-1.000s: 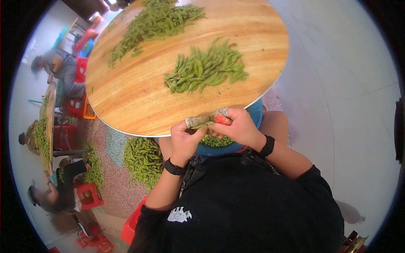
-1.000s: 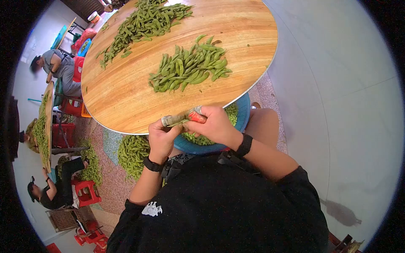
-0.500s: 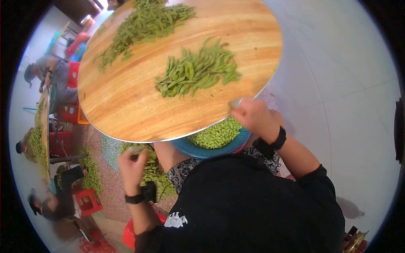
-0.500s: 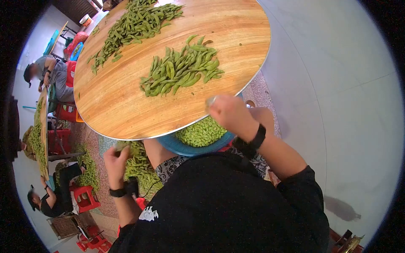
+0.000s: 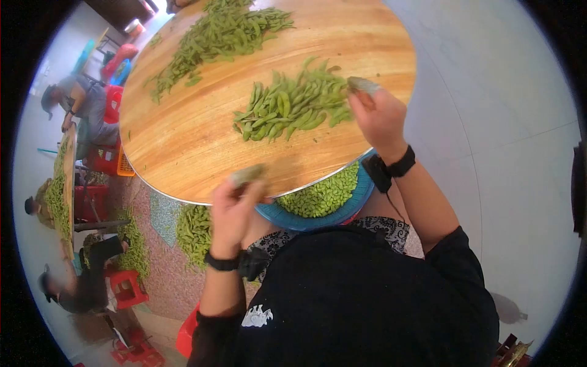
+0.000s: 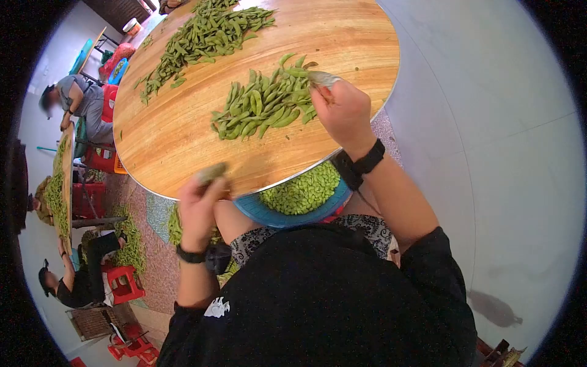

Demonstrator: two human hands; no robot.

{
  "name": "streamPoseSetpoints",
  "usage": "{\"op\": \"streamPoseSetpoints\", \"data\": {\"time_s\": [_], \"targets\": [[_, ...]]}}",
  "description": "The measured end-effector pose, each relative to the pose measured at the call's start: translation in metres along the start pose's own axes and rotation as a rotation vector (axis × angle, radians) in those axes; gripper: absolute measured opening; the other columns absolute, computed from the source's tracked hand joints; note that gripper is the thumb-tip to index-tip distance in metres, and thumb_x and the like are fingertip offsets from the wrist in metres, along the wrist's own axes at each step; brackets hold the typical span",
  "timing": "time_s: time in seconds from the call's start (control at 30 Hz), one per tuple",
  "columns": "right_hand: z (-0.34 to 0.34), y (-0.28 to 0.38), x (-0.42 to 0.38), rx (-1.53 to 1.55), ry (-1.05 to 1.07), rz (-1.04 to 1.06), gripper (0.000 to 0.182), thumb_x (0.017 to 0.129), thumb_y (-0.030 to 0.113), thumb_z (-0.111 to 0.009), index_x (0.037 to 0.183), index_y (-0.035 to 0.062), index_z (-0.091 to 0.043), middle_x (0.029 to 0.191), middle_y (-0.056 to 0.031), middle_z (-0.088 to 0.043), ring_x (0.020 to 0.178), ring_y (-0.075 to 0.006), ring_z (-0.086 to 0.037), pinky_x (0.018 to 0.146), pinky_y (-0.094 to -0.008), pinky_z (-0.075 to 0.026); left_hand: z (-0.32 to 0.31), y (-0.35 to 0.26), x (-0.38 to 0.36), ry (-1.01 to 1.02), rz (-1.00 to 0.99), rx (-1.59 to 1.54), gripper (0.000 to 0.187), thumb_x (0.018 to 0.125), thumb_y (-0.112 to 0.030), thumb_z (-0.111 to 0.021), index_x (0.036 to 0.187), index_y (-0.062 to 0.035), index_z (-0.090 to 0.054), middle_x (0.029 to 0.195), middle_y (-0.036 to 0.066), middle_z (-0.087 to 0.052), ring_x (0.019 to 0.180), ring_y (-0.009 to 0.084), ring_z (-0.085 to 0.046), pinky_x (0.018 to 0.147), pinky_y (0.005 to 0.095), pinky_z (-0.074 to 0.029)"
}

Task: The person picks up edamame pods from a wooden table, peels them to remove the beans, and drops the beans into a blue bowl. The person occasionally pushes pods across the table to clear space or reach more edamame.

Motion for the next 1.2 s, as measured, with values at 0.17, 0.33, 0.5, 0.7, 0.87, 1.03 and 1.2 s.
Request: {"op": "streamPoseSetpoints", "data": {"time_s": [0.17, 0.33, 0.5, 0.7, 0.87, 1.03, 1.2], "targets": [[-0.051, -0.022, -0.051, 1.158, 0.107, -0.906, 0.011, 0.085, 0.007, -0.067, 0.089, -0.0005, -0.061, 0.077, -0.0047, -0.063, 0.067, -0.0115, -0.061, 0.058, -0.0237, -0.049, -0.096, 0.029, 0.040, 0.148, 0.100, -0.532, 0.030, 0.091, -0.003, -0.058, 0.121, -0.0004, -0.055, 0.100, 0.010, -0.064, 0.076, 0.0180, -0.062, 0.068, 0.0293, -0.054], [-0.090, 0.012, -0.091, 1.418, 0.499, -1.111, 0.010, 0.086, 0.005, -0.065, 0.091, -0.0015, -0.060, 0.079, -0.0071, -0.063, 0.069, -0.0123, -0.060, 0.060, -0.0230, -0.048, -0.082, 0.018, 0.056, 0.147, -0.123, -0.665, 0.017, 0.089, -0.002, -0.062, 0.105, 0.0015, -0.059, 0.083, 0.006, -0.063, 0.068, 0.0139, -0.060, 0.062, 0.0254, -0.049], [-0.075, 0.031, -0.094, 1.132, 0.613, -0.854, 0.015, 0.084, 0.010, -0.069, 0.089, -0.0011, -0.061, 0.073, -0.0041, -0.061, 0.064, -0.0094, -0.058, 0.054, -0.0240, -0.046, -0.070, 0.020, 0.052, 0.091, -0.087, -0.757, 0.014, 0.089, -0.004, -0.062, 0.102, 0.0015, -0.060, 0.078, 0.006, -0.062, 0.060, 0.0137, -0.056, 0.056, 0.0244, -0.046], [-0.068, 0.038, -0.091, 0.949, 0.588, -0.626, 0.021, 0.081, 0.013, -0.072, 0.075, -0.0007, -0.058, 0.060, -0.0014, -0.052, 0.060, -0.0046, -0.050, 0.050, -0.0257, -0.041, -0.078, 0.023, 0.041, 0.159, 0.010, -0.769, 0.009, 0.091, -0.006, -0.061, 0.096, 0.0012, -0.061, 0.069, 0.006, -0.060, 0.053, 0.0130, -0.052, 0.049, 0.0243, -0.040], [-0.031, 0.068, -0.067, 0.592, 0.477, -0.169, 0.020, 0.080, 0.009, -0.067, 0.071, -0.0001, -0.052, 0.061, -0.0123, -0.053, 0.053, -0.0224, -0.055, 0.050, -0.0339, -0.043, -0.074, 0.020, 0.037, 0.089, -0.008, -0.749, 0.009, 0.091, -0.007, -0.061, 0.095, 0.0010, -0.061, 0.069, 0.006, -0.061, 0.053, 0.0128, -0.052, 0.049, 0.0240, -0.040], [-0.022, 0.084, -0.062, 0.537, 0.409, -0.024, 0.016, 0.081, 0.007, -0.064, 0.072, -0.0003, -0.052, 0.067, -0.0171, -0.055, 0.060, -0.0333, -0.058, 0.051, -0.0390, -0.044, -0.074, 0.018, 0.033, 0.074, -0.008, -0.793, 0.009, 0.092, -0.007, -0.060, 0.094, 0.0016, -0.060, 0.071, 0.008, -0.062, 0.056, 0.0132, -0.053, 0.052, 0.0240, -0.041], [-0.018, 0.086, -0.060, 0.526, 0.379, -0.002, 0.017, 0.082, 0.008, -0.064, 0.072, -0.0008, -0.052, 0.064, -0.0170, -0.055, 0.056, -0.0318, -0.058, 0.049, -0.0383, -0.043, -0.075, 0.016, 0.029, 0.080, -0.046, -0.773, 0.009, 0.091, -0.007, -0.061, 0.093, 0.0025, -0.061, 0.072, 0.009, -0.063, 0.057, 0.0133, -0.054, 0.053, 0.0243, -0.043]]}}
Point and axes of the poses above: each hand's wrist, its own x-axis towards the middle knuckle, its own z-axis out of the back of the hand, y = z × x, the point moved 10 cm from there along x, towards the middle knuckle
